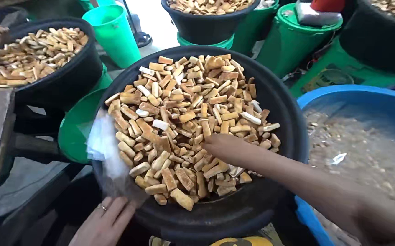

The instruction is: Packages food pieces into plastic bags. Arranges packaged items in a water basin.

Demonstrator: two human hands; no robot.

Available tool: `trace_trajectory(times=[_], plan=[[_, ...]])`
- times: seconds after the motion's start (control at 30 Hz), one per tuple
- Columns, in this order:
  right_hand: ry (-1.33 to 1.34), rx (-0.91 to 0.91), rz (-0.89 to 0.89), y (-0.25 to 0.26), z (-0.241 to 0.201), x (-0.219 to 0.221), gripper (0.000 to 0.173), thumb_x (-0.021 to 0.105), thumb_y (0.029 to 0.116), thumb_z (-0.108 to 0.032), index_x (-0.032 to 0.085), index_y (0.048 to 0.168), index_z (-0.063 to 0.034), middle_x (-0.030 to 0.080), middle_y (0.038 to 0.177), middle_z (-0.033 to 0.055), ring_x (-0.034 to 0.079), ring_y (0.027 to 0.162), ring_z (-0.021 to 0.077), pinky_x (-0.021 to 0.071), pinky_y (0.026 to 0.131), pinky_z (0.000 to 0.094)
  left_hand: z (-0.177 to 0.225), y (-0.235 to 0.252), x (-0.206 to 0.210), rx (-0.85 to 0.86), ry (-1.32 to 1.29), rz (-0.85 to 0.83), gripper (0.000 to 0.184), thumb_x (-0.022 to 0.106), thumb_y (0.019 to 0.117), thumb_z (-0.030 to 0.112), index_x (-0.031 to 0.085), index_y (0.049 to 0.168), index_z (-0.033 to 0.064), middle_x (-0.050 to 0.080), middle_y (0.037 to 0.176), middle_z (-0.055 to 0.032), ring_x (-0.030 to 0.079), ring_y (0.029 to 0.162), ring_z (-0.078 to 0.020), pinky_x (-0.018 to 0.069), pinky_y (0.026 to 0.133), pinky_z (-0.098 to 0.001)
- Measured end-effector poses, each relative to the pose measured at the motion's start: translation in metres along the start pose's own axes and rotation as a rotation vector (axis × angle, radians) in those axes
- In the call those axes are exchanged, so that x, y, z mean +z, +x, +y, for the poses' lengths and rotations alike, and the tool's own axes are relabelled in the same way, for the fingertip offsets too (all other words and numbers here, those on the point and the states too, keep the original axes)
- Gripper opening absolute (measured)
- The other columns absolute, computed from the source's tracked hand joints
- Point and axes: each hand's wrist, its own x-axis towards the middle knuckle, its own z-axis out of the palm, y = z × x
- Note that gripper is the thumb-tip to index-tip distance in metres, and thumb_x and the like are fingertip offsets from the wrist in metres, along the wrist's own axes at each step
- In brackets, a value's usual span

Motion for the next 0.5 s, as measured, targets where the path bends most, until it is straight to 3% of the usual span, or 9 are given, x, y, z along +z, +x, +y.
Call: trace_trajectory(times=[0.13,0.3,0.37,0.43,0.5], plan=[[-0.221,0.061,-0.040,0.025,-0.004,0.003,0.029,0.047,0.0988,0.011,0.060,0.125,0.0121,0.058,0.126,0.0313,0.059,0.116,0.0493,0.0507,0.091,0.0597,0.001,-0.007,-0.001,-0.084,-0.027,0.093,0.015,0.058,0.0943,-0.006,0.070,0.103,-0.0042,0.070,0.097,-0.0252,0.071,0.089,-0.0435,0.0599,0.074,-0.0501],[-0.299,-0.011,0.063,0.032,0.004,0.014,0.025,0.050,0.0969,0.011,0.061,0.118,0.0112,0.059,0.122,0.0286,0.061,0.113,0.0466,0.0530,0.086,0.0570,0.009,-0.008,0.007,0.048,-0.102,0.117,0.013,0.058,0.0966,-0.002,0.070,0.096,0.0013,0.072,0.091,-0.0179,0.071,0.091,-0.0360,0.0566,0.079,-0.0481],[-0.274,-0.107,0.147,0.033,0.019,0.016,0.023,0.055,0.0961,0.007,0.066,0.117,0.0053,0.062,0.118,0.0251,0.062,0.110,0.0445,0.0532,0.085,0.0569,0.015,-0.005,0.007,0.047,-0.096,0.047,0.012,0.059,0.0953,-0.004,0.070,0.098,0.0013,0.072,0.091,-0.0173,0.070,0.091,-0.0374,0.0560,0.075,-0.0498],[-0.199,-0.153,0.245,0.031,0.034,0.012,0.020,0.061,0.0985,-0.005,0.071,0.116,-0.0009,0.068,0.113,0.0202,0.066,0.106,0.0406,0.0551,0.087,0.0552,0.020,-0.003,-0.003,-0.005,-0.111,-0.042,0.016,0.059,0.0929,-0.009,0.070,0.102,-0.0035,0.071,0.094,-0.0220,0.071,0.088,-0.0426,0.0587,0.072,-0.0521],[-0.112,-0.127,0.190,0.023,0.037,-0.004,0.021,0.061,0.1011,-0.013,0.071,0.118,-0.0040,0.071,0.112,0.0165,0.066,0.107,0.0375,0.0539,0.093,0.0531,0.022,-0.003,-0.005,-0.078,-0.151,-0.070,0.013,0.059,0.0932,-0.008,0.068,0.103,-0.0065,0.068,0.093,-0.0252,0.071,0.081,-0.0442,0.0589,0.065,-0.0531]])
